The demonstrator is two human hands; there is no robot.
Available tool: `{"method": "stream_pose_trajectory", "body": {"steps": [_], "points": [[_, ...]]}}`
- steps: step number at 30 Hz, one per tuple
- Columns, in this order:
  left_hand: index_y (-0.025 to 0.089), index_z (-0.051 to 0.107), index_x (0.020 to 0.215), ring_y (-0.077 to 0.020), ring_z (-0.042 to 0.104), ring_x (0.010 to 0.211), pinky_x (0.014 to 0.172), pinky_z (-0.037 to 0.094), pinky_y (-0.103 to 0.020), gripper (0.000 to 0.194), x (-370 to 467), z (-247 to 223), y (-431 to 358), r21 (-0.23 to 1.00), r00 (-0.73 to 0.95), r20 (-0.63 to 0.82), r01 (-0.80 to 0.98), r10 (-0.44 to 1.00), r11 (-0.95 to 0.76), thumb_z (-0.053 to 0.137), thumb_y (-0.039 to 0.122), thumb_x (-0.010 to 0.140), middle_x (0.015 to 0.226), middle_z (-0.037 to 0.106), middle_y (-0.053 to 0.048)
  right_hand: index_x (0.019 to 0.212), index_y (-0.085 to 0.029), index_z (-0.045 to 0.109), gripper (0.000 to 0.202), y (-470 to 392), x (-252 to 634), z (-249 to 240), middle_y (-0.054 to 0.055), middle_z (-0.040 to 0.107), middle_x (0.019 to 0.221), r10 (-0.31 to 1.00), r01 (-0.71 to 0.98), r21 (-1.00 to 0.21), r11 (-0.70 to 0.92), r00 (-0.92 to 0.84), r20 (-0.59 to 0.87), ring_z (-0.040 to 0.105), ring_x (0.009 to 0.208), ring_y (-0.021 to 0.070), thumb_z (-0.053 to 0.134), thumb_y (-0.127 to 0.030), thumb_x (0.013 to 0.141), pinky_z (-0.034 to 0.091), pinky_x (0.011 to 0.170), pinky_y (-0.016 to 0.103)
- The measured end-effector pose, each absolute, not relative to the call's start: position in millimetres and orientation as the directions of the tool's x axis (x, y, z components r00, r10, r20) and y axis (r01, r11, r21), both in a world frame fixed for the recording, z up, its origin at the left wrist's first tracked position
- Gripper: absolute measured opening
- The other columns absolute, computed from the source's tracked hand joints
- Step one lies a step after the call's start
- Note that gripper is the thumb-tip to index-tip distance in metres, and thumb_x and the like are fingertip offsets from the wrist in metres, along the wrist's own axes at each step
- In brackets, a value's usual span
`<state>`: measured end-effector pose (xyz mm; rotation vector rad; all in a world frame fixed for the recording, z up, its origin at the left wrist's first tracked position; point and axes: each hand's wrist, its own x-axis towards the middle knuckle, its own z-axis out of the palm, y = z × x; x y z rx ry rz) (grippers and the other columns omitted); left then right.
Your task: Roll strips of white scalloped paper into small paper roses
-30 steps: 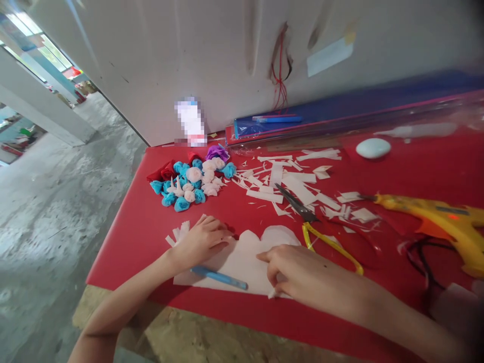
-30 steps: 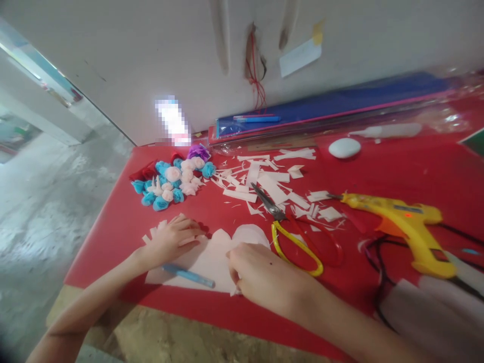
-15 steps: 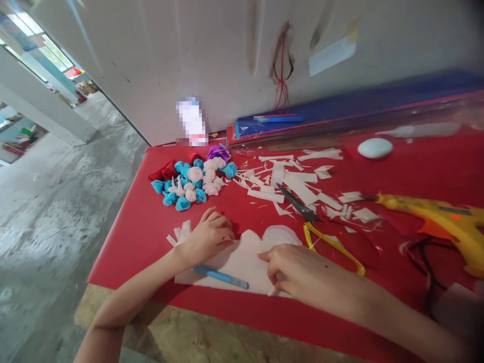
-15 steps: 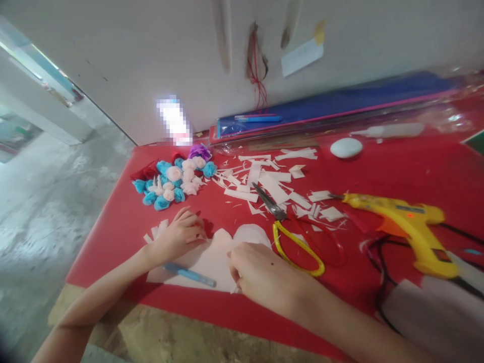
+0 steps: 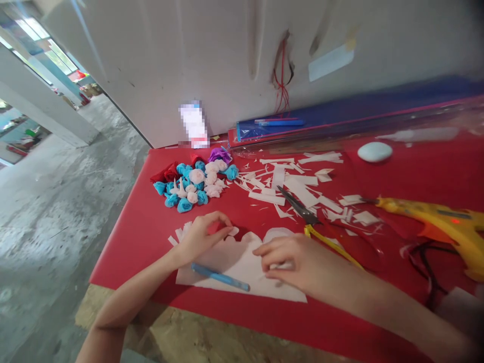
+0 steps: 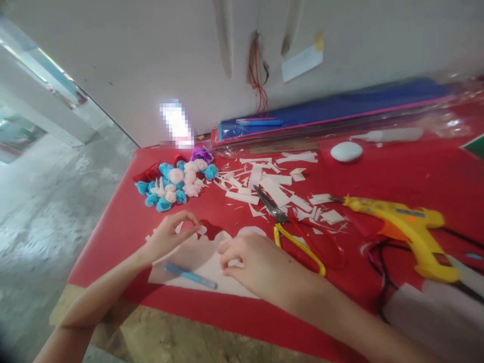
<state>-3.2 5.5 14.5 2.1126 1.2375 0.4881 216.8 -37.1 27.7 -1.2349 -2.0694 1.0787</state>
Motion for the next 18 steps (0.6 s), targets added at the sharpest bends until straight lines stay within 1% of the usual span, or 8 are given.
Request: {"method": "stream_pose_trajectory", "body": {"steps": [1, 3, 5, 6, 8, 12, 15, 18], "points": [[0.017, 0.056, 0.082, -0.0120, 0.061, 0.073, 0.067, 0.049, -0.023, 0.012, -1, 18, 4, 0.724, 0.469, 0.024, 0.601, 0.883, -0.339, 0.049, 0.026, 0.088, 0.080, 0.065, -0.002, 0.057, -0.026, 0.070, 0.017, -35, 216, 36, 0.001, 0.075, 0.082, 0.885, 0.458, -0.843, 0.282, -0.464, 0.043, 0.068, 0.066, 0.0166, 0.063, -0.020, 0.071, 0.054, 0.057, 0.022], [0.017, 0.054, 0.081, -0.0112, 0.061, 0.074, 0.068, 0.050, -0.022, 0.007, 7, 26, 0, 0.838, 0.407, 0.098, 0.459, 0.908, -0.296, 0.053, 0.023, 0.086, 0.079, 0.063, -0.001, 0.064, -0.026, 0.072, 0.014, -33, 214, 50, 0.002, 0.075, 0.084, 0.925, 0.283, -0.918, 0.278, -0.337, 0.176, 0.069, 0.070, 0.0173, 0.064, -0.025, 0.074, 0.055, 0.060, 0.024], [0.018, 0.052, 0.080, -0.0098, 0.060, 0.070, 0.064, 0.050, -0.020, 0.006, 17, 36, -4, 0.930, 0.333, 0.182, 0.248, 0.925, -0.272, 0.058, 0.017, 0.081, 0.075, 0.060, 0.001, 0.065, -0.029, 0.073, 0.009, -34, 213, 58, 0.000, 0.074, 0.081, 0.947, 0.185, -0.937, 0.297, -0.180, 0.265, 0.068, 0.070, 0.0154, 0.068, -0.026, 0.073, 0.055, 0.063, 0.022], [0.018, 0.051, 0.078, -0.0089, 0.059, 0.068, 0.062, 0.050, -0.019, 0.009, 21, 41, -5, 0.943, 0.311, 0.237, 0.156, 0.920, -0.295, 0.059, 0.013, 0.079, 0.074, 0.059, 0.002, 0.066, -0.030, 0.073, 0.008, -36, 214, 61, -0.002, 0.073, 0.080, 0.949, 0.169, -0.936, 0.309, -0.119, 0.291, 0.068, 0.070, 0.0140, 0.071, -0.025, 0.071, 0.055, 0.064, 0.021], [0.019, 0.051, 0.075, -0.0084, 0.059, 0.069, 0.063, 0.050, -0.019, 0.014, 29, 50, -8, 0.920, 0.288, 0.356, 0.060, 0.889, -0.388, 0.057, 0.006, 0.078, 0.074, 0.059, 0.002, 0.066, -0.033, 0.074, 0.011, -40, 215, 62, -0.004, 0.072, 0.080, 0.948, 0.156, -0.935, 0.318, -0.040, 0.316, 0.066, 0.071, 0.0125, 0.073, -0.023, 0.069, 0.055, 0.064, 0.018], [0.018, 0.059, 0.079, -0.0099, 0.062, 0.077, 0.073, 0.051, -0.022, 0.018, 39, 65, -10, 0.818, 0.294, 0.549, 0.007, 0.783, -0.576, 0.055, 0.001, 0.080, 0.078, 0.065, 0.000, 0.070, -0.036, 0.074, 0.016, -46, 216, 61, -0.003, 0.069, 0.084, 0.931, 0.103, -0.927, 0.360, 0.029, 0.365, 0.065, 0.076, 0.0146, 0.072, -0.020, 0.071, 0.056, 0.062, 0.020], [0.020, 0.062, 0.083, -0.0089, 0.062, 0.074, 0.070, 0.052, -0.020, 0.018, 47, 69, -12, 0.813, 0.251, 0.572, -0.051, 0.781, -0.580, 0.060, 0.003, 0.079, 0.076, 0.066, 0.001, 0.071, -0.035, 0.075, 0.015, -49, 215, 60, 0.000, 0.068, 0.086, 0.903, 0.108, -0.902, 0.418, 0.055, 0.425, 0.064, 0.072, 0.0147, 0.072, -0.020, 0.071, 0.055, 0.057, 0.021], [0.022, 0.062, 0.089, -0.0081, 0.062, 0.070, 0.064, 0.053, -0.018, 0.022, 55, 70, -16, 0.839, 0.153, 0.543, -0.141, 0.825, -0.526, 0.068, 0.006, 0.074, 0.076, 0.068, 0.003, 0.070, -0.032, 0.075, 0.012, -51, 214, 59, 0.001, 0.067, 0.090, 0.889, 0.137, -0.886, 0.444, 0.059, 0.454, 0.064, 0.071, 0.0145, 0.073, -0.021, 0.071, 0.056, 0.059, 0.022]]}}
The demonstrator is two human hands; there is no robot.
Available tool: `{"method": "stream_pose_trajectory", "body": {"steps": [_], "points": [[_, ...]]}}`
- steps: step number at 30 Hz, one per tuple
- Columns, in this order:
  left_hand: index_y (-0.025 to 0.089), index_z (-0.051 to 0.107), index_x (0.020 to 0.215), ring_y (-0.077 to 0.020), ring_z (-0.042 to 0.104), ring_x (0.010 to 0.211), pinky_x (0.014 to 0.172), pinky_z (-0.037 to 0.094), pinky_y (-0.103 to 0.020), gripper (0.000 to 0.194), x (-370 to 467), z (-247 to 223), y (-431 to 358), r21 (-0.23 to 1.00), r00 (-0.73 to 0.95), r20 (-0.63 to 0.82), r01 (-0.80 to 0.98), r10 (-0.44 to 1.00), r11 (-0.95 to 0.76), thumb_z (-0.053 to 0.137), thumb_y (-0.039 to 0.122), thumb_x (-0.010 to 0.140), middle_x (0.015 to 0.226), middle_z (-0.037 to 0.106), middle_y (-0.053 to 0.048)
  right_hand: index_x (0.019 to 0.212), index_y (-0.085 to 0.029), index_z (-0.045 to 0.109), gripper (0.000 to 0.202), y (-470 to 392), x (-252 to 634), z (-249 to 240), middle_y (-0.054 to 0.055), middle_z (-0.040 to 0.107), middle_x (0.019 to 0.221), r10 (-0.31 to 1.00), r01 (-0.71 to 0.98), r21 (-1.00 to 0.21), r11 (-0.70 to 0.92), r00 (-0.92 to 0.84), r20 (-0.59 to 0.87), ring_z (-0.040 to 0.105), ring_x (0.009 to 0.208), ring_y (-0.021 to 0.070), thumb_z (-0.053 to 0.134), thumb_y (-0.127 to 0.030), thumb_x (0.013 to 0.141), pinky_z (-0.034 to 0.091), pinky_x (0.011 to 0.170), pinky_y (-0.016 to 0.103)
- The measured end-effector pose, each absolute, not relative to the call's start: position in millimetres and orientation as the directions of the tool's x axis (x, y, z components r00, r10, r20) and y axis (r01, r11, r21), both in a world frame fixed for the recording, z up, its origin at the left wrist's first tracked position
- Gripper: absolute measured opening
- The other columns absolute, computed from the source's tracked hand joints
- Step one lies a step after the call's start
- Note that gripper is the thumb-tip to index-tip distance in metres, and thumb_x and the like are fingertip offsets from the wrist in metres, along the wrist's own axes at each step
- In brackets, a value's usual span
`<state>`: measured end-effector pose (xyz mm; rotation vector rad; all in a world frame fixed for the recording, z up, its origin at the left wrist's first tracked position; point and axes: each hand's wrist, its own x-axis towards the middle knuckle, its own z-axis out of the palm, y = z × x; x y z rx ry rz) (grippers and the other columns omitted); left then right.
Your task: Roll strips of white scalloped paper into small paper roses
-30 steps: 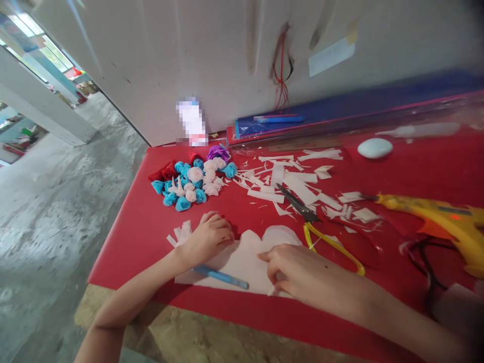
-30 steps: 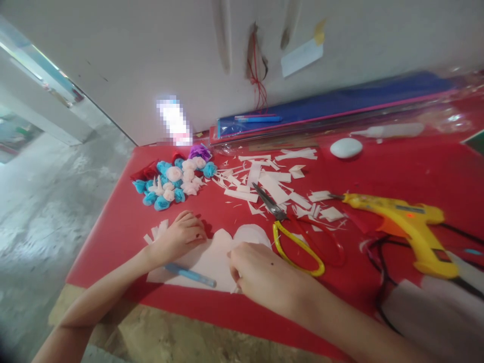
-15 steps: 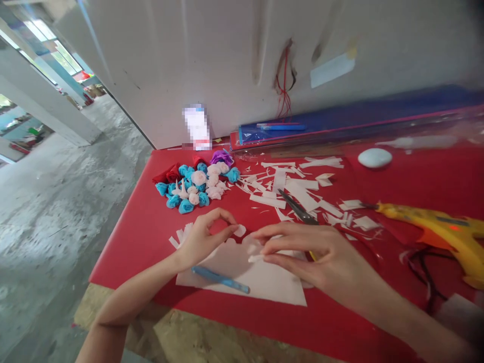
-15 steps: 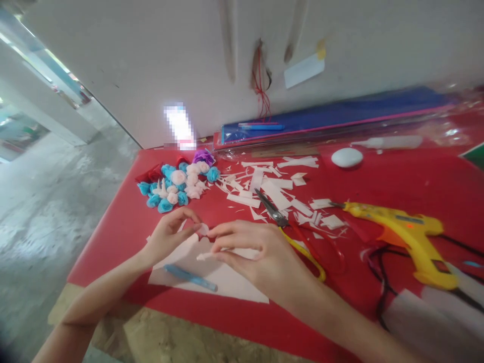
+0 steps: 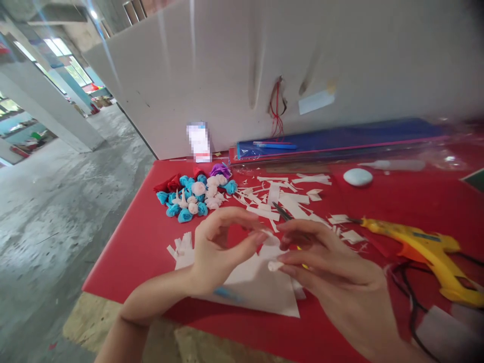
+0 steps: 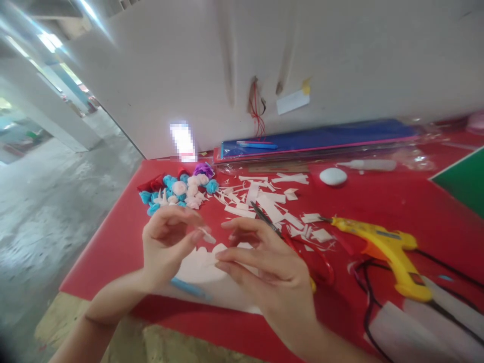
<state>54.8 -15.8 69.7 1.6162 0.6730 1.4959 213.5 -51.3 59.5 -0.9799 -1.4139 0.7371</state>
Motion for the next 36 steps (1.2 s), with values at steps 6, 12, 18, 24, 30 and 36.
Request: {"method": "stream_pose_trajectory", "body": {"steps": [6, 12, 18, 24, 30, 36], "points": [[0.023, 0.058, 0.091, -0.0135, 0.068, 0.072, 0.072, 0.057, -0.029, 0.021, 60, 65, -23, 0.866, 0.171, 0.475, -0.267, 0.863, -0.424, 0.071, 0.020, 0.074, 0.074, 0.073, 0.002, 0.073, -0.034, 0.076, 0.017, -55, 208, 60, 0.001, 0.070, 0.086, 0.917, 0.065, -0.918, 0.391, 0.057, 0.395, 0.066, 0.075, 0.0161, 0.073, -0.018, 0.070, 0.057, 0.061, 0.022], [0.023, 0.060, 0.088, -0.0127, 0.067, 0.071, 0.065, 0.057, -0.026, 0.018, 63, 61, -28, 0.880, 0.186, 0.408, -0.342, 0.894, -0.330, 0.072, 0.022, 0.074, 0.073, 0.069, 0.003, 0.075, -0.034, 0.074, 0.027, -56, 209, 63, -0.001, 0.071, 0.074, 0.889, 0.006, -0.895, 0.446, 0.114, 0.444, 0.065, 0.068, 0.0177, 0.069, -0.008, 0.070, 0.056, 0.059, 0.027], [0.020, 0.067, 0.087, -0.0139, 0.063, 0.074, 0.071, 0.054, -0.029, 0.015, 64, 65, -24, 0.903, 0.288, 0.425, -0.197, 0.858, -0.382, 0.071, 0.026, 0.074, 0.078, 0.066, -0.002, 0.079, -0.037, 0.072, 0.026, -59, 212, 64, -0.005, 0.070, 0.075, 0.895, 0.026, -0.903, 0.429, 0.125, 0.428, 0.063, 0.072, 0.0158, 0.068, -0.012, 0.074, 0.054, 0.066, 0.026], [0.020, 0.069, 0.073, -0.0123, 0.058, 0.067, 0.065, 0.051, -0.029, 0.011, 63, 64, -19, 0.861, 0.306, 0.506, -0.121, 0.806, -0.494, 0.066, 0.027, 0.079, 0.068, 0.065, -0.002, 0.079, -0.034, 0.073, 0.027, -57, 210, 62, -0.001, 0.067, 0.079, 0.877, 0.042, -0.889, 0.457, 0.147, 0.458, 0.062, 0.070, 0.0159, 0.067, -0.008, 0.073, 0.054, 0.060, 0.026], [0.022, 0.071, 0.076, -0.0120, 0.054, 0.063, 0.065, 0.047, -0.032, 0.009, 68, 62, -19, 0.802, 0.272, 0.593, -0.110, 0.758, -0.588, 0.064, 0.026, 0.081, 0.065, 0.065, -0.001, 0.080, -0.036, 0.074, 0.027, -57, 207, 54, -0.001, 0.062, 0.085, 0.874, -0.007, -0.894, 0.449, 0.214, 0.437, 0.061, 0.078, 0.0136, 0.070, -0.010, 0.072, 0.054, 0.066, 0.023], [0.027, 0.073, 0.084, -0.0136, 0.057, 0.067, 0.072, 0.048, -0.037, 0.011, 69, 55, -21, 0.826, 0.284, 0.556, -0.089, 0.781, -0.556, 0.062, 0.029, 0.082, 0.070, 0.064, -0.001, 0.074, -0.036, 0.075, 0.018, -55, 205, 51, -0.001, 0.060, 0.080, 0.925, -0.150, -0.929, 0.339, 0.233, 0.300, 0.061, 0.075, 0.0121, 0.074, -0.018, 0.069, 0.053, 0.059, 0.018]]}}
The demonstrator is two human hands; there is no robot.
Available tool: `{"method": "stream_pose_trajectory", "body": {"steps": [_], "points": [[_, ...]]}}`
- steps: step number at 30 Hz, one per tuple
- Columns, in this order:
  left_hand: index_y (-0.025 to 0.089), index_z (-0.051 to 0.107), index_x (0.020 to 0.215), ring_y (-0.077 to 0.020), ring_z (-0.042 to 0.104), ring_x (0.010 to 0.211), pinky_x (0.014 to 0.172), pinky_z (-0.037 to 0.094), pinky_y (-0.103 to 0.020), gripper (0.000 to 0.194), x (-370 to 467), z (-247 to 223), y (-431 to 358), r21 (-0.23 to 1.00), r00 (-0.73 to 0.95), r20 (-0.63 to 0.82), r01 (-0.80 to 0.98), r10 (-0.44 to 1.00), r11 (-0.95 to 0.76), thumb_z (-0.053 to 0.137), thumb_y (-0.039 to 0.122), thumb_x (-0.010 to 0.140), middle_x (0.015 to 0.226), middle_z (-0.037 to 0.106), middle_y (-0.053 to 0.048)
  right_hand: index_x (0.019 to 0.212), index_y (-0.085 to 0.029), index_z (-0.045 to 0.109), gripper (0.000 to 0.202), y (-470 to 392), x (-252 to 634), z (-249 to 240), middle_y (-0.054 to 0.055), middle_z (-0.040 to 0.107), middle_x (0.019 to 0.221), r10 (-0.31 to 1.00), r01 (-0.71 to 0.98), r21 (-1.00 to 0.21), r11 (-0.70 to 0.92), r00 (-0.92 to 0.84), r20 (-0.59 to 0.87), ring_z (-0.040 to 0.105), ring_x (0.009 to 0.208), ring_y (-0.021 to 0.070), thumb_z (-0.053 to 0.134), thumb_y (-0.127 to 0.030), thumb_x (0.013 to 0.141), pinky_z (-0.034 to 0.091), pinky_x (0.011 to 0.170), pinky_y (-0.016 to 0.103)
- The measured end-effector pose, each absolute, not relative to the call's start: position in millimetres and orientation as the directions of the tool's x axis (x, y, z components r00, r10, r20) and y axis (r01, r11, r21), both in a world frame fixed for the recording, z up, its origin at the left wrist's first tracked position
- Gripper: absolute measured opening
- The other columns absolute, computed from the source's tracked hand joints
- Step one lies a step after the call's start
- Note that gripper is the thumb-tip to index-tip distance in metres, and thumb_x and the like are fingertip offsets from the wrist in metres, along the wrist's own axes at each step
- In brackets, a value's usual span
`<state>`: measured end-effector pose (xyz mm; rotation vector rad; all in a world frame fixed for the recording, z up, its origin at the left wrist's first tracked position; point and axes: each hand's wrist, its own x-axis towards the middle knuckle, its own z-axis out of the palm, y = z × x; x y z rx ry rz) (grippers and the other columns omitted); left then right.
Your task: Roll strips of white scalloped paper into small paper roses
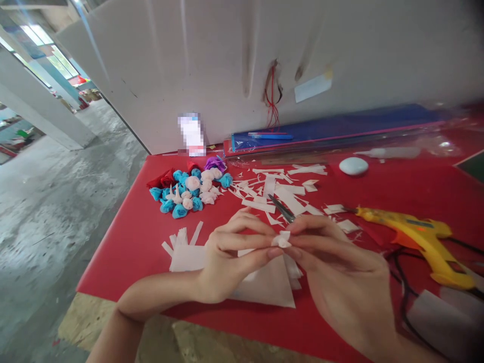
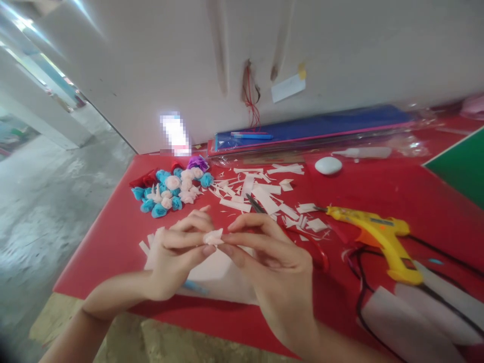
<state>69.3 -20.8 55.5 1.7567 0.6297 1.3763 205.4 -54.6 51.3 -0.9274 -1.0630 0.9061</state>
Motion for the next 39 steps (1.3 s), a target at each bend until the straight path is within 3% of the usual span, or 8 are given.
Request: {"method": "stream_pose_trajectory", "body": {"steps": [6, 14, 18, 22, 25, 31, 34, 39], "points": [[0.030, 0.072, 0.092, -0.0141, 0.056, 0.073, 0.074, 0.047, -0.036, 0.014, 71, 49, -21, 0.807, 0.264, 0.589, -0.129, 0.764, -0.577, 0.063, 0.029, 0.081, 0.073, 0.063, -0.002, 0.069, -0.037, 0.075, 0.023, -51, 204, 53, -0.002, 0.056, 0.076, 0.966, -0.270, -0.936, 0.227, 0.184, 0.181, 0.058, 0.068, 0.0085, 0.073, -0.015, 0.067, 0.051, 0.056, 0.015], [0.033, 0.070, 0.097, -0.0139, 0.056, 0.076, 0.086, 0.044, -0.040, 0.017, 73, 40, -19, 0.762, 0.250, 0.642, -0.111, 0.724, -0.638, 0.063, 0.028, 0.082, 0.076, 0.062, 0.000, 0.064, -0.038, 0.074, 0.014, -52, 202, 54, -0.002, 0.055, 0.072, 0.973, -0.328, -0.928, 0.176, 0.202, 0.113, 0.057, 0.065, 0.0095, 0.079, -0.025, 0.062, 0.050, 0.053, 0.017], [0.032, 0.071, 0.093, -0.0157, 0.056, 0.079, 0.082, 0.047, -0.039, 0.014, 73, 36, -20, 0.803, 0.259, 0.595, -0.141, 0.761, -0.579, 0.064, 0.032, 0.081, 0.080, 0.062, -0.002, 0.061, -0.035, 0.072, 0.011, -49, 201, 53, -0.003, 0.055, 0.074, 0.979, -0.391, -0.914, 0.110, 0.202, 0.031, 0.056, 0.063, 0.0092, 0.083, -0.033, 0.056, 0.050, 0.053, 0.018], [0.030, 0.072, 0.090, -0.0166, 0.056, 0.085, 0.081, 0.049, -0.036, 0.013, 73, 33, -21, 0.845, 0.269, 0.534, -0.198, 0.802, -0.497, 0.065, 0.032, 0.079, 0.084, 0.061, -0.003, 0.072, -0.035, 0.073, 0.019, -46, 201, 55, -0.004, 0.057, 0.068, 0.993, -0.438, -0.899, -0.002, 0.108, -0.055, 0.053, 0.059, 0.0089, 0.083, -0.037, 0.055, 0.048, 0.049, 0.016], [0.030, 0.073, 0.090, -0.0156, 0.055, 0.084, 0.083, 0.048, -0.034, 0.014, 72, 34, -21, 0.861, 0.288, 0.507, -0.212, 0.812, -0.462, 0.065, 0.033, 0.079, 0.084, 0.058, -0.003, 0.063, -0.033, 0.073, 0.016, -45, 201, 56, -0.004, 0.055, 0.073, 0.993, -0.456, -0.890, -0.009, 0.103, -0.063, 0.053, 0.062, 0.0069, 0.084, -0.037, 0.053, 0.048, 0.053, 0.013], [0.027, 0.071, 0.095, -0.0175, 0.053, 0.081, 0.084, 0.046, -0.040, 0.023, 63, 46, -12, 0.805, 0.417, 0.559, -0.069, 0.717, -0.589, 0.049, 0.032, 0.089, 0.081, 0.057, -0.005, 0.058, -0.029, 0.072, 0.015, -43, 203, 57, -0.003, 0.053, 0.074, 0.993, -0.472, -0.881, -0.044, 0.078, -0.092, 0.053, 0.061, 0.0061, 0.084, -0.035, 0.053, 0.049, 0.055, 0.013], [0.027, 0.071, 0.090, -0.0152, 0.052, 0.074, 0.080, 0.043, -0.039, 0.017, 59, 52, -4, 0.760, 0.436, 0.606, -0.071, 0.665, -0.646, 0.055, 0.026, 0.087, 0.076, 0.060, -0.003, 0.056, -0.028, 0.072, 0.014, -43, 203, 59, -0.003, 0.055, 0.070, 0.995, -0.489, -0.869, -0.070, 0.031, -0.097, 0.053, 0.057, 0.0060, 0.085, -0.034, 0.052, 0.049, 0.051, 0.013], [0.026, 0.072, 0.076, -0.0128, 0.047, 0.071, 0.072, 0.042, -0.032, 0.008, 60, 53, 4, 0.779, 0.400, 0.622, -0.230, 0.674, -0.583, 0.066, 0.030, 0.079, 0.066, 0.061, 0.000, 0.054, -0.026, 0.072, 0.016, -46, 203, 67, -0.005, 0.055, 0.063, 0.984, -0.512, -0.840, -0.180, -0.102, -0.148, 0.052, 0.051, 0.0045, 0.085, -0.033, 0.051, 0.046, 0.049, 0.015]]}}
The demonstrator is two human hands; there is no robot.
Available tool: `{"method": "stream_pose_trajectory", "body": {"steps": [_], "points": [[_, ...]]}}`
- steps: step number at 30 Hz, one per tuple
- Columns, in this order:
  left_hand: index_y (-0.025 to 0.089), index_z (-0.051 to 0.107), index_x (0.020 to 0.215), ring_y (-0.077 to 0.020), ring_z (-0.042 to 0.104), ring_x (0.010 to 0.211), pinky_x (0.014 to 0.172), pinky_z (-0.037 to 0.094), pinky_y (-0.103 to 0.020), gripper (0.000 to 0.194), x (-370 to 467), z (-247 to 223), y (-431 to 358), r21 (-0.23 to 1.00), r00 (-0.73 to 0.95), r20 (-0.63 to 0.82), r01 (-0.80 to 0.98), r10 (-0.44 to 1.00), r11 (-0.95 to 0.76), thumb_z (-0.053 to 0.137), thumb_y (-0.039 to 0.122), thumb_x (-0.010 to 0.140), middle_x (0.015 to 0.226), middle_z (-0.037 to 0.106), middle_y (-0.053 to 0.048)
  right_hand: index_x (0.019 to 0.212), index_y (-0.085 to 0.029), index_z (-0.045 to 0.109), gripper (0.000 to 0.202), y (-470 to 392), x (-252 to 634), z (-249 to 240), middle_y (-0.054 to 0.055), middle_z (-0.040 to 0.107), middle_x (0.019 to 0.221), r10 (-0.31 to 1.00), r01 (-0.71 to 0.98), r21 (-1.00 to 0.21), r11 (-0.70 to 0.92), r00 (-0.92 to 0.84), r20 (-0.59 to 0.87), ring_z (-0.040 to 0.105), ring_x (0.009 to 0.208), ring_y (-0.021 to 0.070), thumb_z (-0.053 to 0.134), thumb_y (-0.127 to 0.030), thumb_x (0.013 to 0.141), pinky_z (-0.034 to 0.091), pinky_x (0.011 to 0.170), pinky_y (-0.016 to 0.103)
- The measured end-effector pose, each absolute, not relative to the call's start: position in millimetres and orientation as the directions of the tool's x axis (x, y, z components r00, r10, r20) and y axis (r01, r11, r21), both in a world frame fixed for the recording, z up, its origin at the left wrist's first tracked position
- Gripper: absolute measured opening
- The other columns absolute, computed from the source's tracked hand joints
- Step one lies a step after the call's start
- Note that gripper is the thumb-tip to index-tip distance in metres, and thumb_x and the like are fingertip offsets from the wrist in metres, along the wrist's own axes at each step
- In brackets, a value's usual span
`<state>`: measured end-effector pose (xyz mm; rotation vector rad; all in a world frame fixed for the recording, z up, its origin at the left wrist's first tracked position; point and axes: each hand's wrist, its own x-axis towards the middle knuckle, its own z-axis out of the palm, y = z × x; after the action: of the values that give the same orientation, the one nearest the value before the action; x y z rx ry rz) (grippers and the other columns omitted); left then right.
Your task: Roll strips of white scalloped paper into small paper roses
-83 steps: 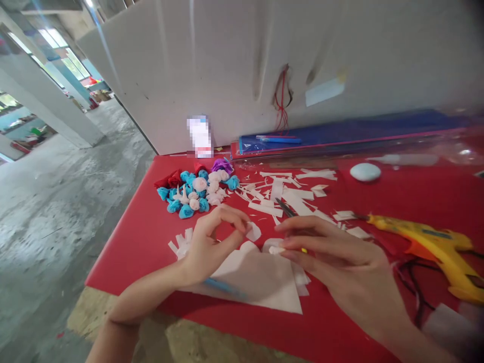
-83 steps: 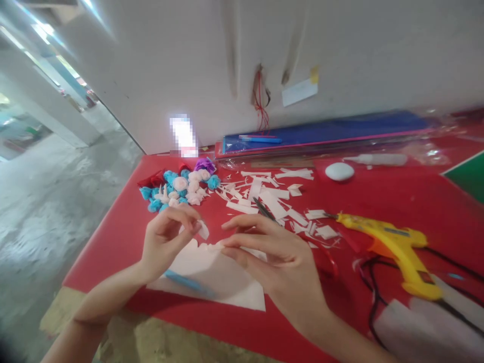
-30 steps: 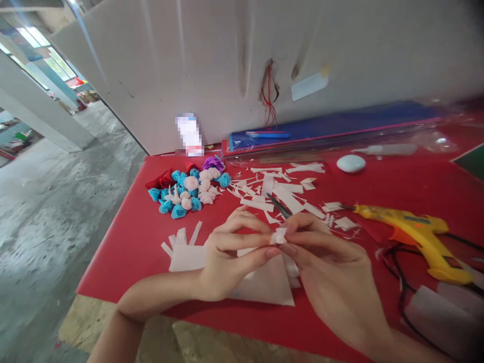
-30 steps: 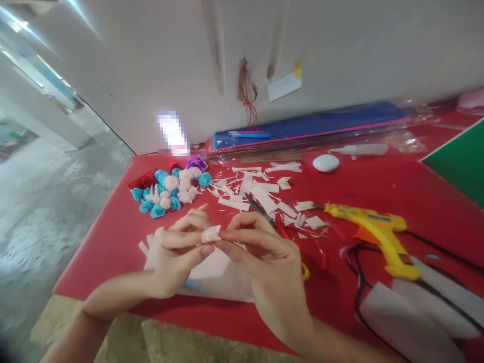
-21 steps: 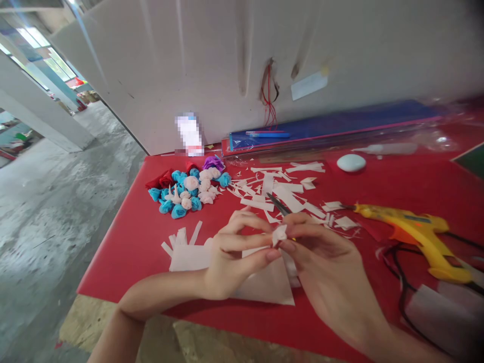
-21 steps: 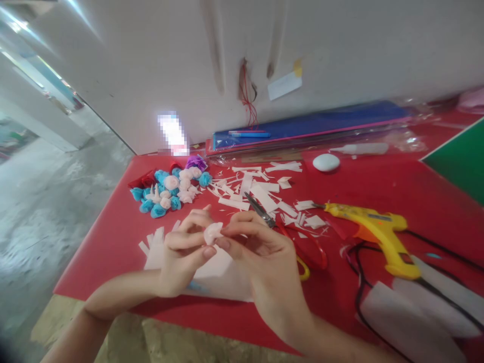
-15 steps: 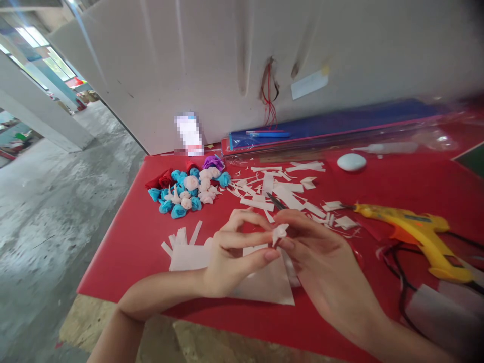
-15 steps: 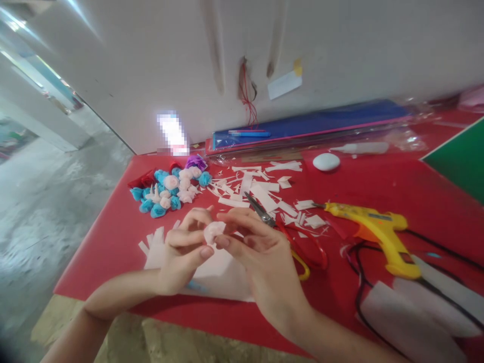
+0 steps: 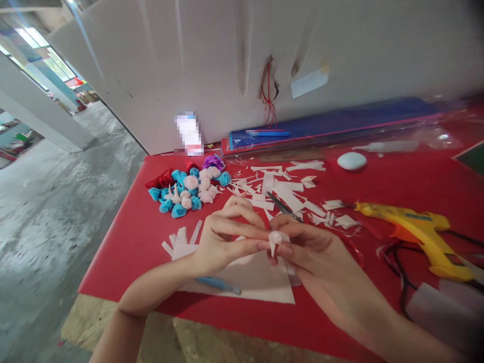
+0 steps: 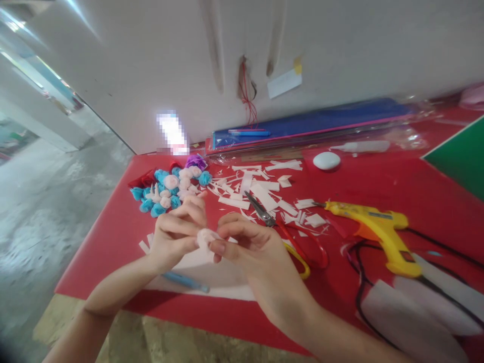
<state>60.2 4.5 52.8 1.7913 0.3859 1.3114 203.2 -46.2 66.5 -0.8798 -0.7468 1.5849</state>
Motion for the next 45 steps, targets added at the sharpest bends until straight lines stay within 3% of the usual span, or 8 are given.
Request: {"method": "stream_pose_trajectory", "body": {"steps": [10, 14, 19, 22, 29, 36, 42, 45], "points": [[0.020, 0.066, 0.068, -0.0112, 0.047, 0.066, 0.069, 0.042, -0.031, 0.014, 61, 54, 3, 0.769, 0.383, 0.633, -0.206, 0.673, -0.606, 0.069, 0.031, 0.077, 0.061, 0.059, 0.001, 0.054, -0.027, 0.071, 0.013, -47, 205, 65, -0.006, 0.056, 0.067, 0.949, -0.530, -0.793, -0.301, -0.246, -0.196, 0.055, 0.052, 0.0032, 0.084, -0.030, 0.056, 0.047, 0.053, 0.015], [0.018, 0.061, 0.069, -0.0107, 0.050, 0.065, 0.074, 0.042, -0.034, 0.016, 63, 54, -1, 0.769, 0.339, 0.630, -0.149, 0.698, -0.622, 0.067, 0.029, 0.078, 0.064, 0.058, 0.001, 0.064, -0.028, 0.072, 0.011, -49, 205, 59, -0.006, 0.059, 0.070, 0.980, -0.478, -0.860, -0.179, -0.166, -0.112, 0.058, 0.059, 0.0048, 0.082, -0.025, 0.060, 0.050, 0.057, 0.014], [0.018, 0.057, 0.070, -0.0121, 0.052, 0.066, 0.072, 0.042, -0.034, 0.020, 64, 55, -4, 0.776, 0.321, 0.615, -0.086, 0.720, -0.625, 0.061, 0.035, 0.081, 0.065, 0.056, 0.001, 0.074, -0.030, 0.071, 0.028, -51, 200, 59, -0.004, 0.063, 0.076, 0.997, -0.349, -0.934, 0.073, -0.005, 0.080, 0.061, 0.065, 0.0090, 0.081, -0.011, 0.056, 0.053, 0.057, 0.015], [0.018, 0.053, 0.069, -0.0120, 0.053, 0.064, 0.079, 0.041, -0.039, 0.022, 65, 56, -4, 0.746, 0.334, 0.638, -0.047, 0.694, -0.664, 0.058, 0.036, 0.082, 0.065, 0.055, 0.002, 0.070, -0.027, 0.069, 0.020, -52, 198, 63, -0.003, 0.062, 0.072, 0.979, -0.207, -0.957, 0.201, 0.069, 0.191, 0.061, 0.063, 0.0102, 0.076, -0.011, 0.061, 0.054, 0.057, 0.016], [0.018, 0.052, 0.071, -0.0119, 0.052, 0.064, 0.069, 0.042, -0.033, 0.008, 63, 59, -3, 0.704, 0.359, 0.665, -0.007, 0.655, -0.710, 0.060, 0.019, 0.074, 0.065, 0.055, 0.002, 0.066, -0.024, 0.066, 0.010, -53, 203, 65, -0.002, 0.062, 0.069, 0.955, -0.010, -0.958, 0.287, 0.085, 0.285, 0.059, 0.056, 0.0100, 0.070, -0.017, 0.071, 0.051, 0.051, 0.016], [0.018, 0.054, 0.074, -0.0130, 0.054, 0.071, 0.084, 0.042, -0.038, 0.010, 53, 65, -2, 0.684, 0.494, 0.619, 0.044, 0.611, -0.729, 0.060, 0.012, 0.068, 0.072, 0.058, 0.001, 0.070, -0.025, 0.067, 0.016, -51, 211, 65, -0.001, 0.064, 0.071, 0.915, 0.131, -0.909, 0.397, 0.018, 0.402, 0.062, 0.062, 0.0114, 0.065, -0.009, 0.071, 0.051, 0.055, 0.017], [0.018, 0.053, 0.074, -0.0129, 0.054, 0.070, 0.083, 0.041, -0.038, 0.008, 53, 69, -2, 0.670, 0.496, 0.625, 0.054, 0.603, -0.740, 0.059, 0.015, 0.069, 0.072, 0.059, 0.001, 0.066, -0.024, 0.070, 0.005, -49, 210, 73, 0.000, 0.065, 0.067, 0.963, 0.021, -0.963, 0.269, 0.002, 0.269, 0.062, 0.059, 0.0121, 0.073, -0.023, 0.070, 0.051, 0.050, 0.017], [0.019, 0.053, 0.074, -0.0132, 0.054, 0.070, 0.081, 0.043, -0.037, 0.008, 53, 70, -3, 0.672, 0.501, 0.615, 0.071, 0.610, -0.737, 0.058, 0.015, 0.069, 0.071, 0.058, 0.001, 0.060, -0.024, 0.071, 0.017, -48, 210, 74, 0.000, 0.064, 0.063, 0.987, -0.083, -0.983, 0.161, -0.011, 0.162, 0.061, 0.055, 0.0113, 0.079, -0.038, 0.062, 0.050, 0.048, 0.016]]}}
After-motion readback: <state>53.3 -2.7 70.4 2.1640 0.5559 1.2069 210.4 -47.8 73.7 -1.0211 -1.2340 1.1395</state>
